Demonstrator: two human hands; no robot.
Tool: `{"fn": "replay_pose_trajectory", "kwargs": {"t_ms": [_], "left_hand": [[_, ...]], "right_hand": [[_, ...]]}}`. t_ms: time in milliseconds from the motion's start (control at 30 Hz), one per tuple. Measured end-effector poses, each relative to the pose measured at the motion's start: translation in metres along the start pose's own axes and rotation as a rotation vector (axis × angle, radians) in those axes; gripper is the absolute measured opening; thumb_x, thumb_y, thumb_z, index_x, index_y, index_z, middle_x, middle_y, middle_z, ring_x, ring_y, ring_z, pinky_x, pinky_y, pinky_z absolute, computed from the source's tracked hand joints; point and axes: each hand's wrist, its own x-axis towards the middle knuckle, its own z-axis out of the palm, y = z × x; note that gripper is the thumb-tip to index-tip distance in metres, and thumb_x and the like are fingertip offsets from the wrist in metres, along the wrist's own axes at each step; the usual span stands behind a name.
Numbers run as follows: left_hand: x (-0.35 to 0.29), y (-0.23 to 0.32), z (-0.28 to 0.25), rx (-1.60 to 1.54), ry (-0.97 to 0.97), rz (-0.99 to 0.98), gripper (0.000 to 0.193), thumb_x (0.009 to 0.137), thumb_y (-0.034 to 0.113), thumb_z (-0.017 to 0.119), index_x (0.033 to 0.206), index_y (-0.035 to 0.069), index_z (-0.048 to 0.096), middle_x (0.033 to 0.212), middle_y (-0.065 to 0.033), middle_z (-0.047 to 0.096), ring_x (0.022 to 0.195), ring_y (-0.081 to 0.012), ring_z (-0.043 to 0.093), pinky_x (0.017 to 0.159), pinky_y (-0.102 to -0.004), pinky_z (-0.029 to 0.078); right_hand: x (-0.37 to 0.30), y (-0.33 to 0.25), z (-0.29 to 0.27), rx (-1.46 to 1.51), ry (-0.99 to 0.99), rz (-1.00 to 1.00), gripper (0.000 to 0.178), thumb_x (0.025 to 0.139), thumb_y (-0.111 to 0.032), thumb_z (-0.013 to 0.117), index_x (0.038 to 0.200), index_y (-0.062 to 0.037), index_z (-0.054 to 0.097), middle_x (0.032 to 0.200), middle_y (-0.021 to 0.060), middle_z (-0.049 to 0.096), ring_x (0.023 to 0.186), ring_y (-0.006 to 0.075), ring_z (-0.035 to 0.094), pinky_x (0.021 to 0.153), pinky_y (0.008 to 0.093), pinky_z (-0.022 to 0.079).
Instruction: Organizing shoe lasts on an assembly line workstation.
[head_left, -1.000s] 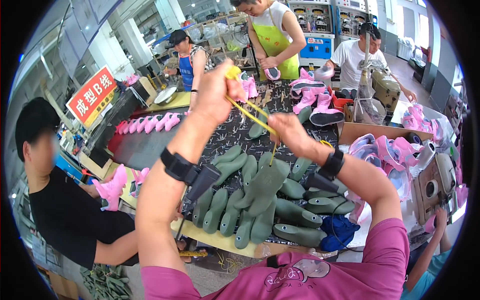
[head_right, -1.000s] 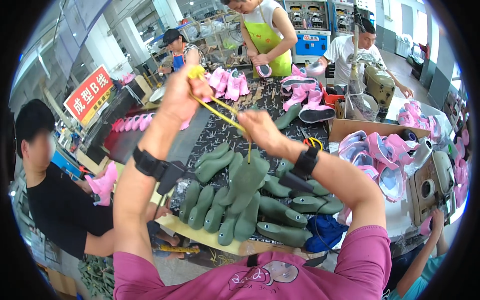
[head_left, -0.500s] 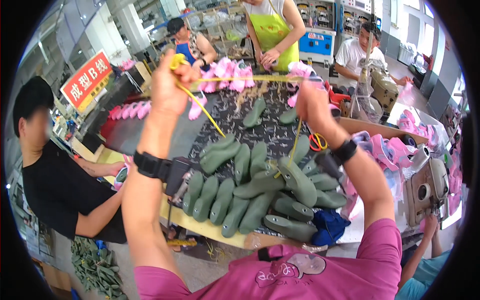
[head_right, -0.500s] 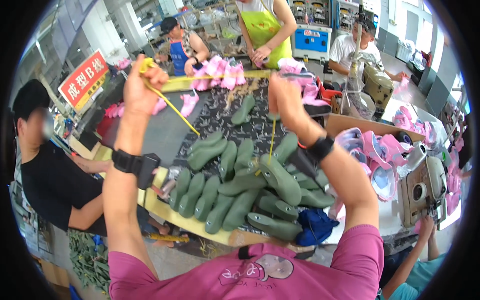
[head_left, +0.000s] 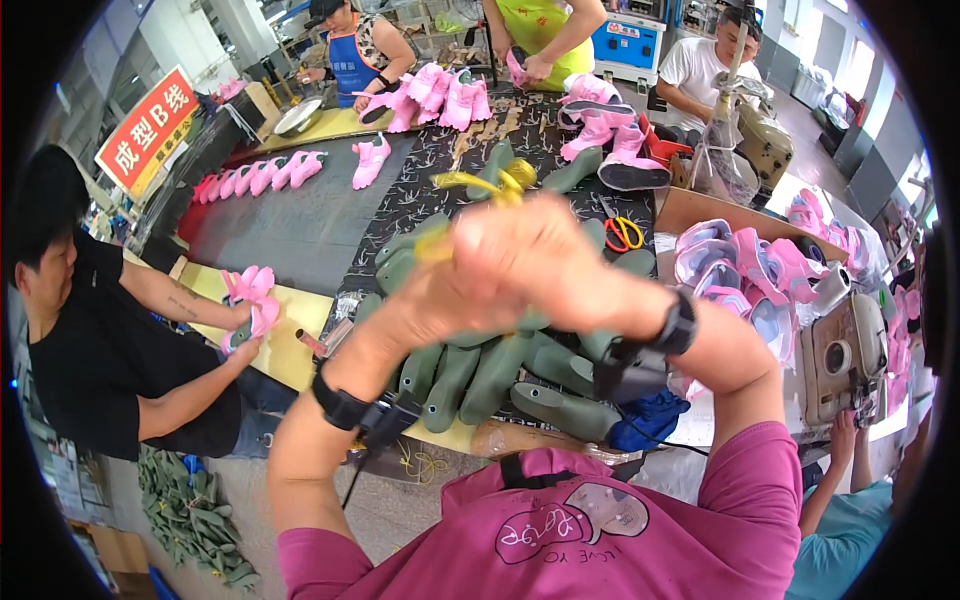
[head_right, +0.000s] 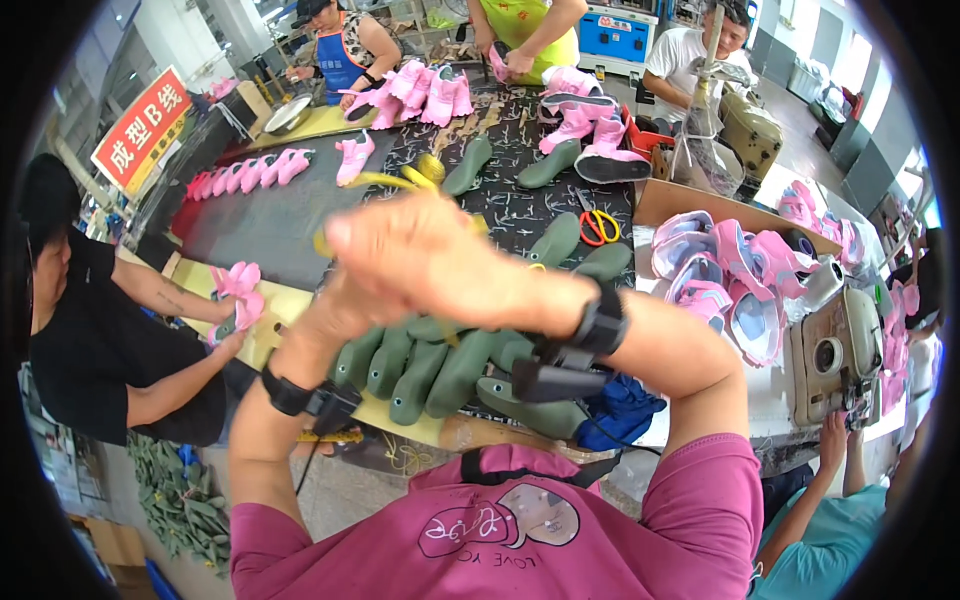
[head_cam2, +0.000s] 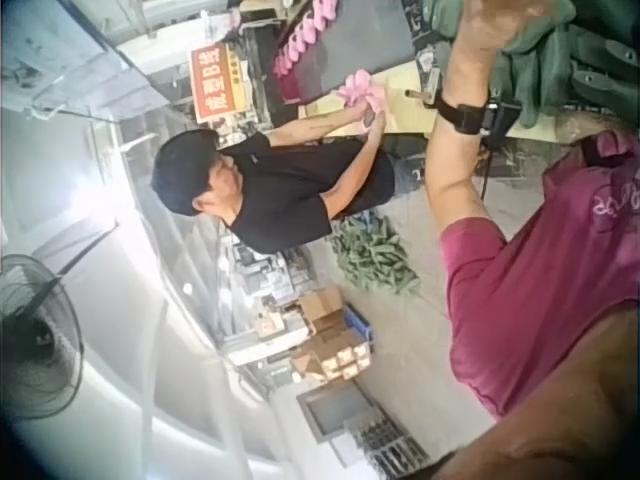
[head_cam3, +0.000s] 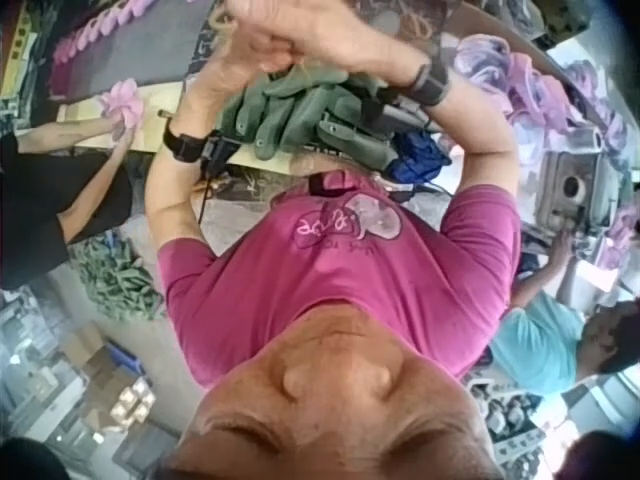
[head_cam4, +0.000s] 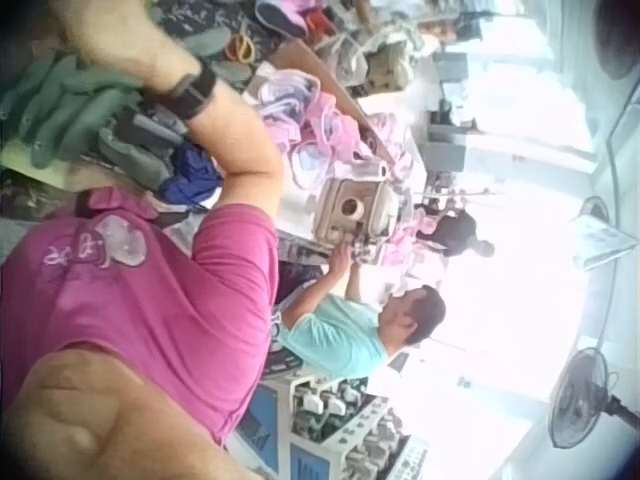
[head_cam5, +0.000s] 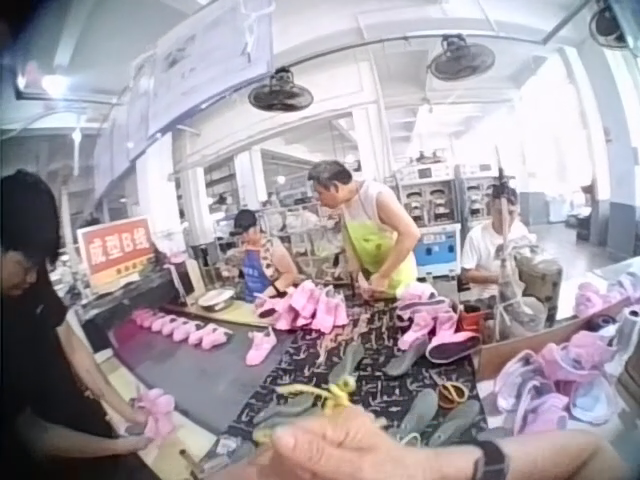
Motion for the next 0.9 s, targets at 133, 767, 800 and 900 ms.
{"fn": "replay_pose_trajectory", "kwargs": {"t_ms": [133, 767, 800, 900], "left_hand": [[-0.042, -0.020, 0.050, -0.673, -0.064, -0.282, 0.020, 0.082, 0.011, 0.065, 0.097, 0.003, 0.053, 0.086, -0.0047, 0.060, 0.072, -0.0116, 0.059, 0.066, -0.0264, 0.050], [-0.128, -0.076, 0.113, -0.006, 0.170, -0.026, 0.021, 0.089, 0.017, 0.057, 0.100, -0.001, 0.058, 0.114, -0.0097, 0.056, 0.097, -0.0173, 0.056, 0.083, -0.0263, 0.044], [-0.130, -0.075, 0.117, -0.009, 0.182, -0.027, 0.021, 0.089, 0.017, 0.057, 0.100, -0.001, 0.058, 0.114, -0.0097, 0.056, 0.097, -0.0173, 0.056, 0.083, -0.0263, 0.044], [-0.136, -0.067, 0.124, -0.406, 0.133, -0.412, 0.028, 0.090, 0.020, 0.058, 0.109, 0.000, 0.053, 0.115, -0.0075, 0.054, 0.100, -0.0146, 0.055, 0.086, -0.0261, 0.043]], "right_hand": [[-0.050, 0.044, 0.003, 0.145, -0.015, 0.287, 0.044, 0.097, -0.036, 0.043, 0.065, -0.0068, 0.049, 0.062, -0.0015, 0.049, 0.057, 0.0060, 0.042, 0.051, 0.0213, 0.035], [-0.156, 0.113, 0.020, -0.227, -0.568, 0.332, 0.017, 0.084, -0.013, 0.053, 0.074, 0.0007, 0.057, 0.066, 0.0138, 0.059, 0.057, 0.0268, 0.056, 0.055, 0.0374, 0.044], [-0.153, 0.108, 0.023, -0.226, -0.580, 0.335, 0.017, 0.084, -0.013, 0.053, 0.074, 0.0007, 0.057, 0.066, 0.0138, 0.059, 0.057, 0.0268, 0.056, 0.055, 0.0374, 0.044], [-0.143, 0.096, 0.025, -0.151, -0.487, 0.435, 0.018, 0.087, -0.014, 0.052, 0.079, 0.0004, 0.060, 0.065, 0.0108, 0.062, 0.057, 0.0203, 0.059, 0.056, 0.0317, 0.045]]}}
